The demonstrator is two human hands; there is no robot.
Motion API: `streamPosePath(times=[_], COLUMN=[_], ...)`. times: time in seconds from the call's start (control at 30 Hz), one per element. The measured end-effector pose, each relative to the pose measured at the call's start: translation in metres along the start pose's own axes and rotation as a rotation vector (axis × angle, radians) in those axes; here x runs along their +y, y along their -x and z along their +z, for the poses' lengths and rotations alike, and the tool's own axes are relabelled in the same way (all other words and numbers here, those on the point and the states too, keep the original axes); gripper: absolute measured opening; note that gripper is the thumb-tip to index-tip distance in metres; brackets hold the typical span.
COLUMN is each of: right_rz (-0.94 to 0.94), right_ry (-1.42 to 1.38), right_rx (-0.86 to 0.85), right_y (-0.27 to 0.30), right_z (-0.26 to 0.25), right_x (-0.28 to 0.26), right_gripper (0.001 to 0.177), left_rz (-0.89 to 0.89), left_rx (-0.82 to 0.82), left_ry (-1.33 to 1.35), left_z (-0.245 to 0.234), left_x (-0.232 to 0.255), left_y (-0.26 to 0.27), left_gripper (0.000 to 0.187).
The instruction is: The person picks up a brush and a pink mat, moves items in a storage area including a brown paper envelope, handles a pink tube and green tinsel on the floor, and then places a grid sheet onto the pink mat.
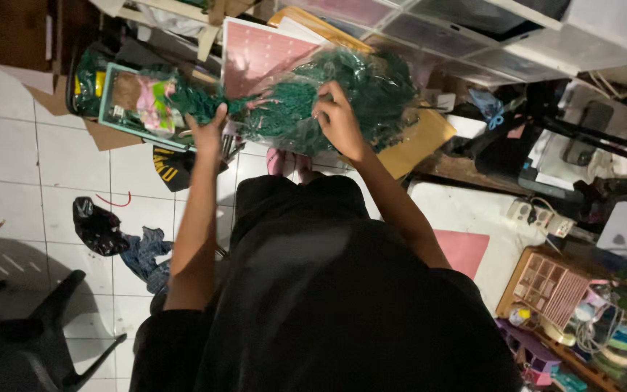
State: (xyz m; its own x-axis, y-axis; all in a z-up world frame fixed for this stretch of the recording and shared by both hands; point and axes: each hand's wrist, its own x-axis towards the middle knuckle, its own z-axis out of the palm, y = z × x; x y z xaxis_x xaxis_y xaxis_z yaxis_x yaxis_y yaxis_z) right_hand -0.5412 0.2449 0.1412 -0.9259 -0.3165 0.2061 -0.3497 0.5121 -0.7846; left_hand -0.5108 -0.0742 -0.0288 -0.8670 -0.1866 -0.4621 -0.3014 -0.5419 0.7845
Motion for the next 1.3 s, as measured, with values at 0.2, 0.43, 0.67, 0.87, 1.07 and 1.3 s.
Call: streamPosePath(times=[0.2, 0.43, 0.67, 0.87, 1.07, 1.3], right_rz=[-0.022, -0.019, 0.013, 0.061, 0.181, 0.140], right_ry=[-0.060, -0.103, -0.149, -0.059, 0.123, -0.117], right_rx=[0.024, -0.001, 0.040, 0.225, 0.662, 0.613], right_y=[-0.005, 0.006, 0.017, 0.028, 0.040, 0.049], right_z=[0.000, -0.012, -0.018, -0.009, -0.048, -0.056], right_x=[-0.014, -0.033, -0.012, -0.002, 0.012, 0.011], right_gripper=[0.021, 0.020, 0.020, 0.019, 0.020, 0.019], left_rz=[-0.262, 0.095, 0.542, -0.276, -0.303, 0.371], left_rx=[-0.572, -0.463, -0.756, -1.249, -1.073, -0.781], left_ry=[-0.290, -0.250, -0.972, -1.101, -1.087, -0.737], left_z=[0.059, 0.140, 0.128, 0.162, 0.175, 0.133], left_x=[-0.018, -0.068, -0.129, -0.158, -0.116, -0.121], left_y=[0.011, -0.025, -0.035, -0.046, -0.019, -0.020], left_gripper=[0.054, 0.058, 0.054, 0.034, 0.032, 0.007])
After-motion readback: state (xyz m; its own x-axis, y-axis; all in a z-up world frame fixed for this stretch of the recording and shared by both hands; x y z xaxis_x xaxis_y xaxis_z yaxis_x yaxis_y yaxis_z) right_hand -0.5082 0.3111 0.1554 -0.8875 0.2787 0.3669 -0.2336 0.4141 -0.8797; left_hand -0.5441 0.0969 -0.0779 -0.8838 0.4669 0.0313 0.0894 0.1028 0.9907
